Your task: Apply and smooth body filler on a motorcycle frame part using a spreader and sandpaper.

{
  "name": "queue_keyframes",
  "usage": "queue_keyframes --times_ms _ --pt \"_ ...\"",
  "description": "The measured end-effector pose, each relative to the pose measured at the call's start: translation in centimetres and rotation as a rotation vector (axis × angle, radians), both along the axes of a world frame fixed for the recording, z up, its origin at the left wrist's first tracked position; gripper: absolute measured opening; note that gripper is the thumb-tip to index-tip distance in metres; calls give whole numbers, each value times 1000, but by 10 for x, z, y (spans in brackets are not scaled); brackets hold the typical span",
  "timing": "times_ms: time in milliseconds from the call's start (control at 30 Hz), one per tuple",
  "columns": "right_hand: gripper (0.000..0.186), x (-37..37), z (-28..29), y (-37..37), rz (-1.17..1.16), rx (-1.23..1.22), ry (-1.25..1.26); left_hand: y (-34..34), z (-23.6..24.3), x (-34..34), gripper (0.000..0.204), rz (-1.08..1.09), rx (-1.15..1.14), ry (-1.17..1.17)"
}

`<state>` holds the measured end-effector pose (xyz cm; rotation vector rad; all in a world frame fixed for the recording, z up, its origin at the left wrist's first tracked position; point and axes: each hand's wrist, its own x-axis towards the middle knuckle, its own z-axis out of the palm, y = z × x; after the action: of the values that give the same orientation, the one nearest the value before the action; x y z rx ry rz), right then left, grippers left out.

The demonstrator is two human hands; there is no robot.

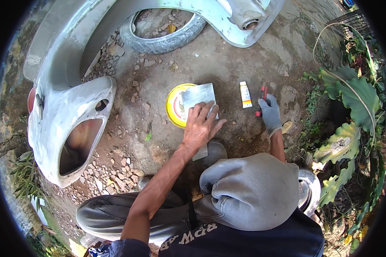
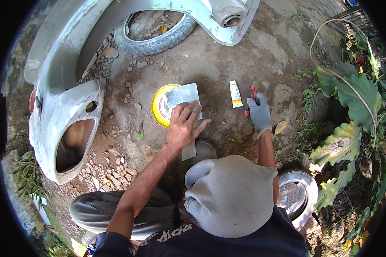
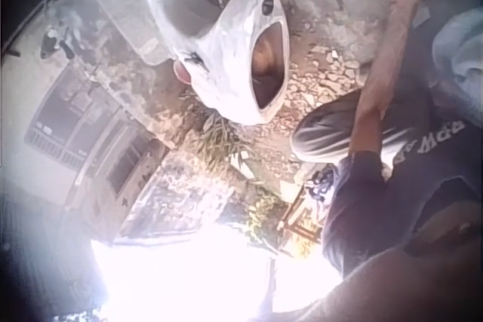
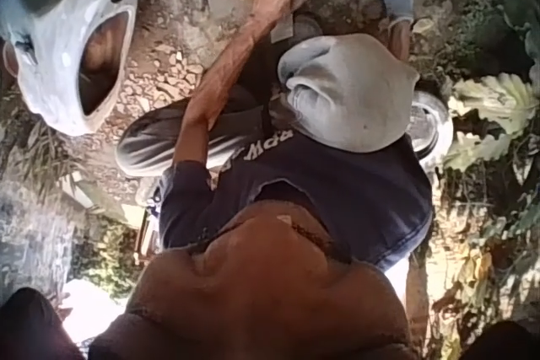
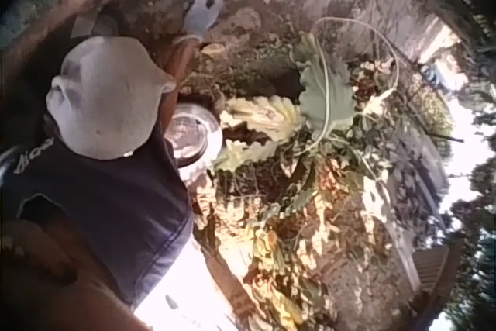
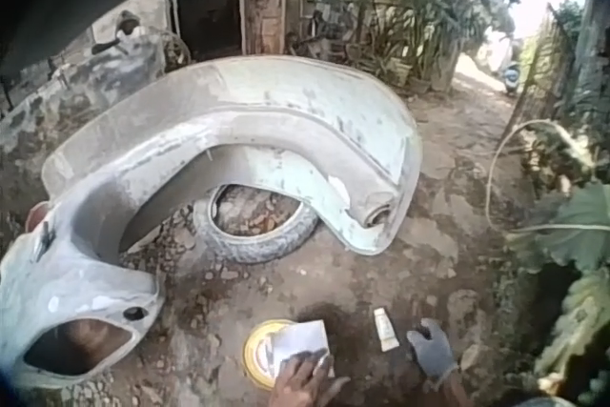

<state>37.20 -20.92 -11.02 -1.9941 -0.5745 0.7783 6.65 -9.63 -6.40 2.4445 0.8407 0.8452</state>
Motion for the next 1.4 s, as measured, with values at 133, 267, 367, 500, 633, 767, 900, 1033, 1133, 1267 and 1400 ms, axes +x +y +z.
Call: queue_keyframes --times_ms 133,267,367,500,633,767,900,1033,1133,1267,1400 --pt "28 -53 46 -6 -170 228 464 -5 7 -6 48 5 42 -49" --pt "29 -106 93 15 -19 342 468 -19 45 8 46 43 -394 -136" --pt "25 -125 105 25 66 349 428 -14 52 27 44 120 -1057 -269" --pt "19 -140 107 29 157 262 600 -6 41 25 50 -23 -1531 -773" --pt "15 -140 95 20 181 389 569 -2 36 18 45 -53 -1627 -948" --pt "31 -142 90 13 254 372 427 4 33 15 44 -88 -1661 -1023" --pt "41 -148 90 24 363 632 453 12 35 12 44 -119 -1699 -1077" --pt "38 -158 116 27 160 527 737 19 32 3 44 -147 -1661 -1057" --pt "41 -140 116 23 167 306 862 19 33 5 46 -168 -1650 -1036" --pt "42 -145 119 22 501 256 661 17 32 -1 48 -214 -1707 -1067" --pt "40 -154 114 17 296 280 773 15 39 -1 47 -238 -1694 -1000"
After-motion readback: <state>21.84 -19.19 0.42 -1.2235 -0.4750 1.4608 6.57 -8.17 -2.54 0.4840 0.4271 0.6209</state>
